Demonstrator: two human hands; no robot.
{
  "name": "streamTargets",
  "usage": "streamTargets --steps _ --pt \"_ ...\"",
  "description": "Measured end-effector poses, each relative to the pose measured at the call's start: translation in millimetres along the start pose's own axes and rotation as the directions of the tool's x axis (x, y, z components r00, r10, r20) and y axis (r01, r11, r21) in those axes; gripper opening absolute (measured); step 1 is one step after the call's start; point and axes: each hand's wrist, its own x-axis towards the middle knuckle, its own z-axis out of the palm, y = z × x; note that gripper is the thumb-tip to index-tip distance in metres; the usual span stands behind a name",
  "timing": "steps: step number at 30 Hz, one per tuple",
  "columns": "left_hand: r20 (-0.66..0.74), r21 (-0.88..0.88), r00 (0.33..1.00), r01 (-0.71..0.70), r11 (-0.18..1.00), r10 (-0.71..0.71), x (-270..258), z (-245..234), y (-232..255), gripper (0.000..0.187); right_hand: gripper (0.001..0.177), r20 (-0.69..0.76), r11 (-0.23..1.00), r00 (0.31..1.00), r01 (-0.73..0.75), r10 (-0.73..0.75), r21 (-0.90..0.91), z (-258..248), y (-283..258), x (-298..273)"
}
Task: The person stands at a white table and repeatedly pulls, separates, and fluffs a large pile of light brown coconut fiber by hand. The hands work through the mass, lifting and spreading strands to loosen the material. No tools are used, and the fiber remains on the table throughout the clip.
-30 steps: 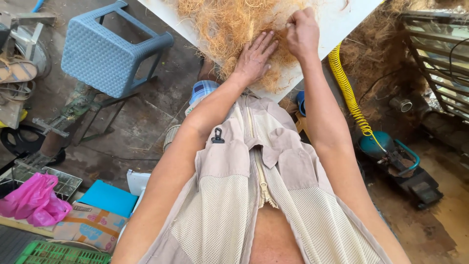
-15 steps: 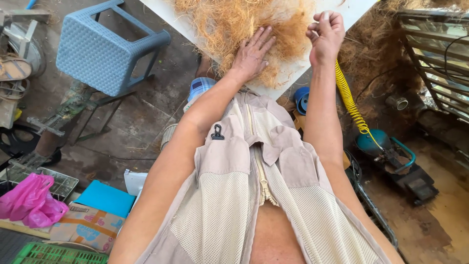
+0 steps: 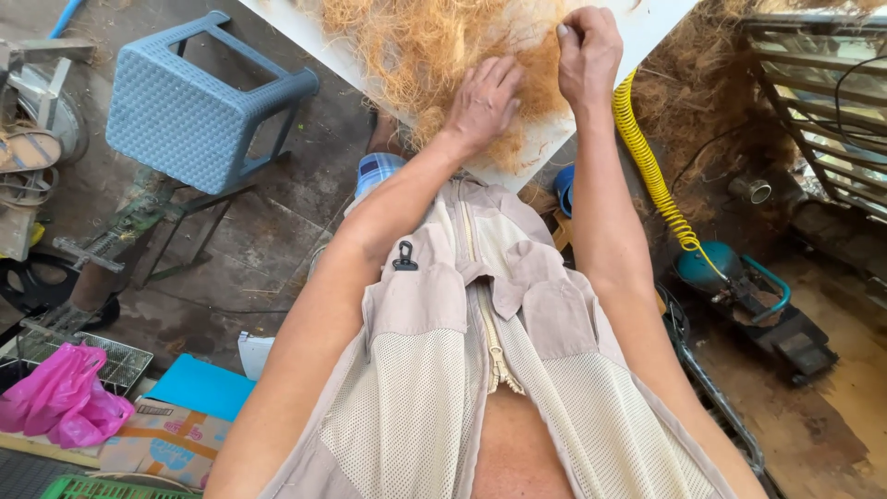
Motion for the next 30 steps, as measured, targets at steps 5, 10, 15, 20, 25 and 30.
streamTargets --steps 5,10,15,20,25,30 --pt "-0.401 -0.217 0.905 0.055 0.975 -0.140 56.4 38.3 1.8 0.061 0.010 0.058 0.958 0.998 -0.051 0.036 0.284 -14.4 -36.7 -13.5" --pt "-0.459 -0.058 0.883 -0.145 0.988 0.103 80.7 17.2 4.5 0.029 0.011 -0.099 0.953 0.992 -0.041 0.074 0.299 -27.2 -38.2 -18.0" --pt "-0.381 0.018 0.912 -0.156 0.988 0.151 80.3 23.1 -5.2 0.025 0.005 -0.283 0.867 0.924 -0.091 0.256 0.490 -29.5 -27.6 -18.9" --pt "-0.098 -0.052 0.995 -0.004 0.999 -0.001 52.2 34.7 -39.2 0.029 0.012 -0.501 0.664 0.714 0.068 0.489 0.745 -116.3 -11.5 4.7" --pt "-0.262 -0.133 0.965 -0.047 0.990 0.010 62.2 6.8 -17.5 0.021 0.024 -0.429 0.696 0.670 -0.186 0.606 0.694 -145.1 95.5 -11.1" --pt "-0.188 -0.266 0.979 0.024 0.964 -0.077 53.0 -31.7 11.5 0.052 0.043 0.099 0.811 0.819 -0.574 0.566 0.115 -85.9 6.4 -30.1"
